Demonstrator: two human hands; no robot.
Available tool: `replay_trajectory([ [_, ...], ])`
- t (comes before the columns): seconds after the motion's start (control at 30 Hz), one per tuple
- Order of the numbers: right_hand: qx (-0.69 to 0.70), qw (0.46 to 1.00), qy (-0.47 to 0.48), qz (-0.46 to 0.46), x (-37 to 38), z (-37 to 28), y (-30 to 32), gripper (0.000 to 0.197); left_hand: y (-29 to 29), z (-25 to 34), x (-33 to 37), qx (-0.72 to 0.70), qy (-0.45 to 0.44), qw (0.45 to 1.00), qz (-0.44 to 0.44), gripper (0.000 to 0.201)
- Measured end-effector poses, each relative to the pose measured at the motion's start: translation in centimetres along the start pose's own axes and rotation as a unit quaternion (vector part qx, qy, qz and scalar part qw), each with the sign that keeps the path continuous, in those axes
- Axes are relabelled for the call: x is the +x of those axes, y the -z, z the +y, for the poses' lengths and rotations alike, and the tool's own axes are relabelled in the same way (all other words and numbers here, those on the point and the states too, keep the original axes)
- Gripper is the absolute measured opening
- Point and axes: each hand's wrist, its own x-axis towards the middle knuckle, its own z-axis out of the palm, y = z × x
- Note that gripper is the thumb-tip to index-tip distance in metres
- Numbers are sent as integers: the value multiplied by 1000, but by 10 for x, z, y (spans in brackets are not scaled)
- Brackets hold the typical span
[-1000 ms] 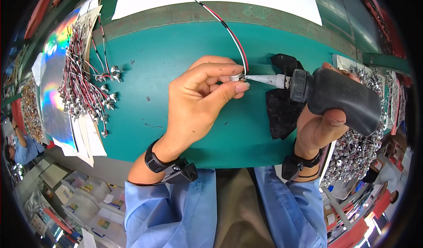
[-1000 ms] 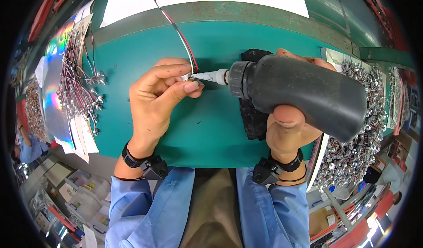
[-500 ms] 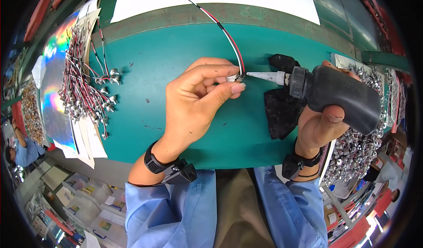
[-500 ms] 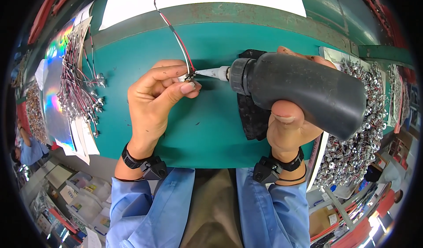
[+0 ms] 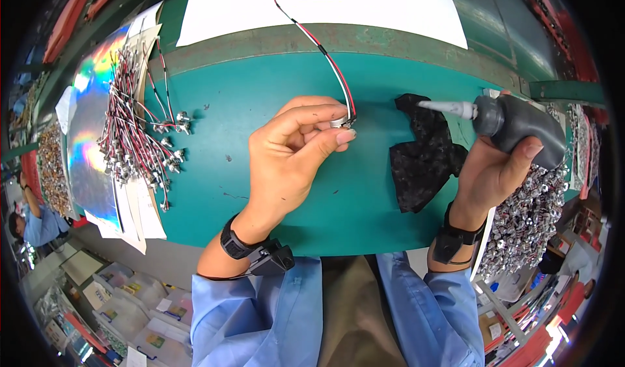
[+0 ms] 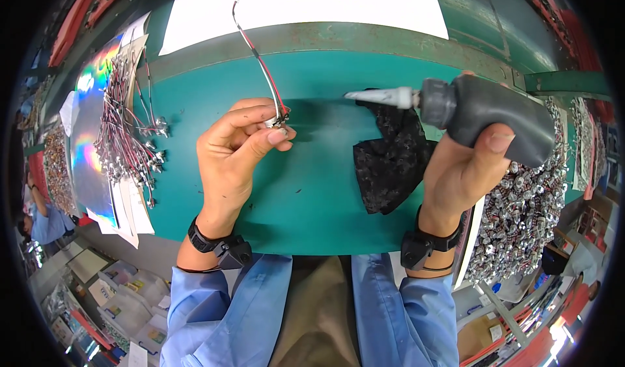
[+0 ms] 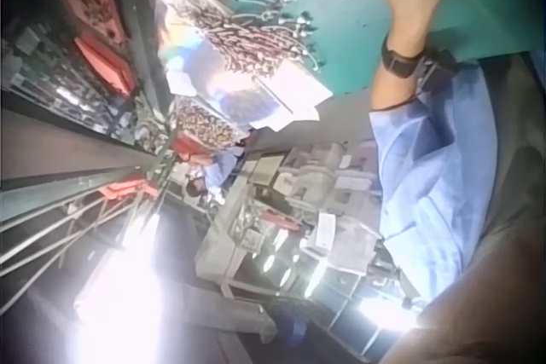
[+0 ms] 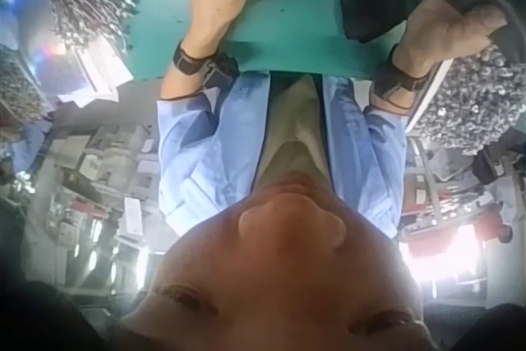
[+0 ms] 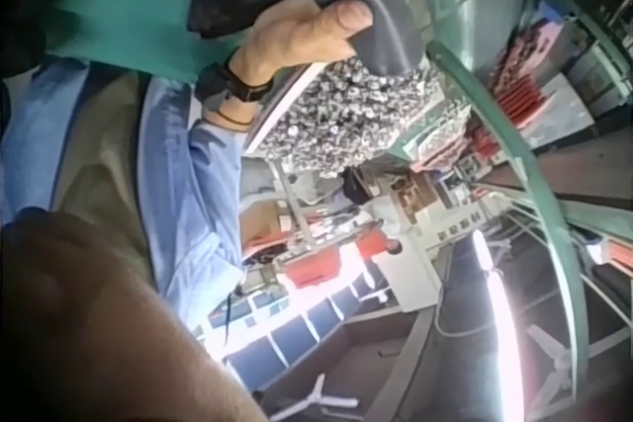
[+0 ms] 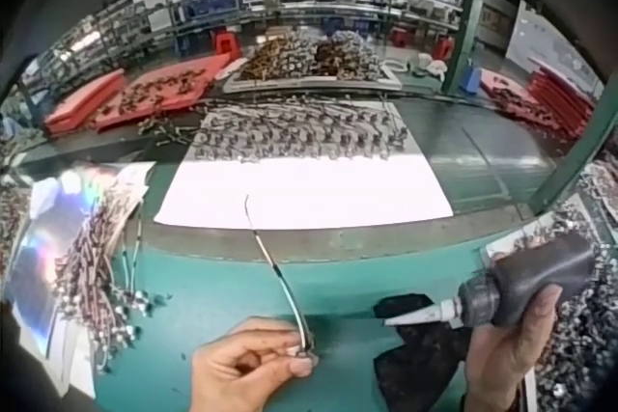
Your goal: The person picks up a wire assembly, applies glue to it from a bottle, and places it onto a white board, repeating this process and occasionally wiping the glue bottle's tip with a cloth.
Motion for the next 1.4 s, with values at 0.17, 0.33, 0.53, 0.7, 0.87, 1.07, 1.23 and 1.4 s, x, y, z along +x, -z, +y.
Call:
replay_trajectory([
  [0.17, 11, 998, -9, -61, -21, 0, -15, 62, -4, -3, 2, -6, -1, 1000, -4, 16],
  [0.33, -25, 994, -6, -107, -26, 4, -20, 68, -6, -7, 4, -23, 14, 1000, -6, 20],
  [0.53, -33, 993, -16, -114, -26, 4, -18, 69, -6, -9, 5, -24, 7, 1000, -14, 21],
  [0.7, -38, 993, -3, -116, -24, 4, -19, 69, -4, -7, 6, -23, 3, 1000, -12, 21],
  [0.87, -64, 992, 32, -100, -8, 0, -14, 60, -3, -2, 7, -17, 2, 1000, -9, 20],
  [1.07, -139, 989, 44, -38, 27, -8, 24, 45, -9, 6, 6, -34, 4, 999, 5, 17],
  [1.23, -38, 999, 12, 34, 35, -17, 31, 37, -13, 12, 3, -35, 3, 999, 0, 17],
  [1.4, 7, 1000, -10, 13, 33, -23, 29, 36, -18, 15, 4, -74, -1, 997, -7, 17],
])
